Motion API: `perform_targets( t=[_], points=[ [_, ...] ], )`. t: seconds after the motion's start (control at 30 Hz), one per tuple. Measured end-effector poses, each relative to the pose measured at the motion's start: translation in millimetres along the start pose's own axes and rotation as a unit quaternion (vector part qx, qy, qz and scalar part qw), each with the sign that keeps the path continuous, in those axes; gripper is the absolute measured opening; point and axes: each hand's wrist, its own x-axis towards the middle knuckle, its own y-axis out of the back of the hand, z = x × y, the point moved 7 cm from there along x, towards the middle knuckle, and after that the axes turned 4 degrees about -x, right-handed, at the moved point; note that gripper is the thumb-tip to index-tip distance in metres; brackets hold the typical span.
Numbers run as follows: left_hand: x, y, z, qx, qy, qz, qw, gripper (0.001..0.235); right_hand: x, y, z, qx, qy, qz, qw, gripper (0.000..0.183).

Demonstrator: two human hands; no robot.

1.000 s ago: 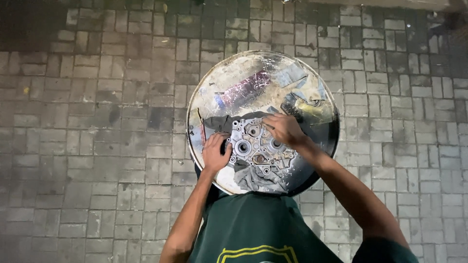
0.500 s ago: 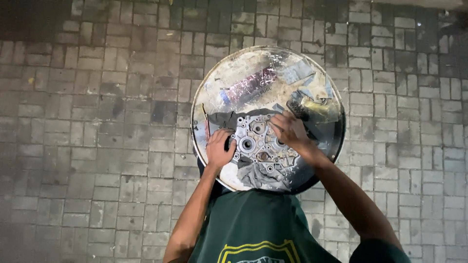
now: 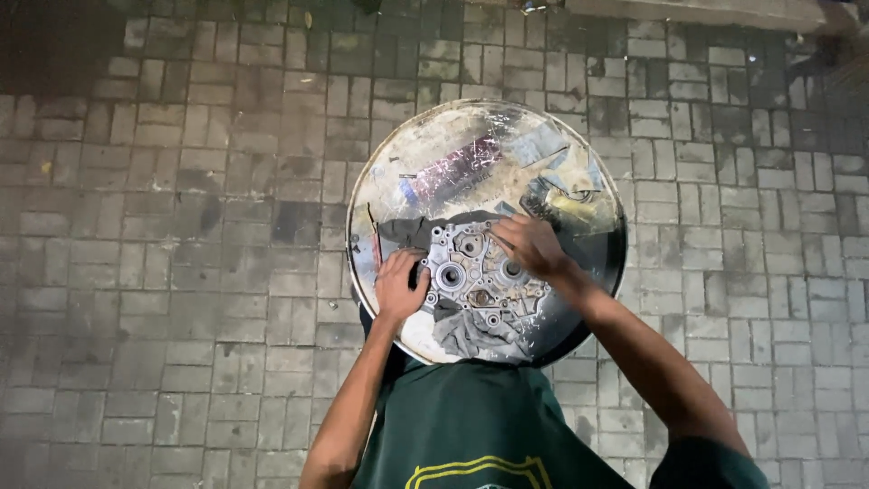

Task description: The person cleans a disassembled mechanical part, likely an engine cylinder head, using a wire brush and a rag. They scrub various surfaces and crevices of the metal part, which is placed on a large metal tray, and wipe it down with the cloth.

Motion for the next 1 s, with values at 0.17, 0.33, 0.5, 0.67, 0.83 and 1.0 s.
perform_targets(
  t=[0.17,0.33,0.5,0.67,0.83,1.0],
  points=[
    [4.8,8.5,10.8,0.011,-0.005,0.019,1.0,0.019,-110.0,-83.2,47.8,-0.164,-0.008,0.246,0.955,0.04],
    [6.9,14.9,24.2,0.025,0.0,0.029,0.999,0.019,-52.3,-71.5,-22.8,-0.938,0.066,0.075,0.332,0.043],
    [-0.3,2.5,7.3,0.027,-0.012,0.025,0.999,0.019,-52.0,-83.8,-22.8,-0.629,-0.074,0.043,0.773,0.038],
    [-3.1,-2.6,-3.0,0.008,-0.008,0.014,1.0,0.021,5.8,-11.8,-20.9,0.174,-0.155,-0.077,0.969,0.035],
    [-2.5,-1.3,-0.1,-0.006,-0.005,-0.003,1.0,0.023,33.9,13.3,-3.4,0.18,-0.172,-0.22,0.943,0.024],
    [-1.0,2.9,5.8,0.005,-0.005,0.002,1.0,0.022,49.6,36.6,-10.8,0.194,-0.161,-0.26,0.932,0.037]
  ],
)
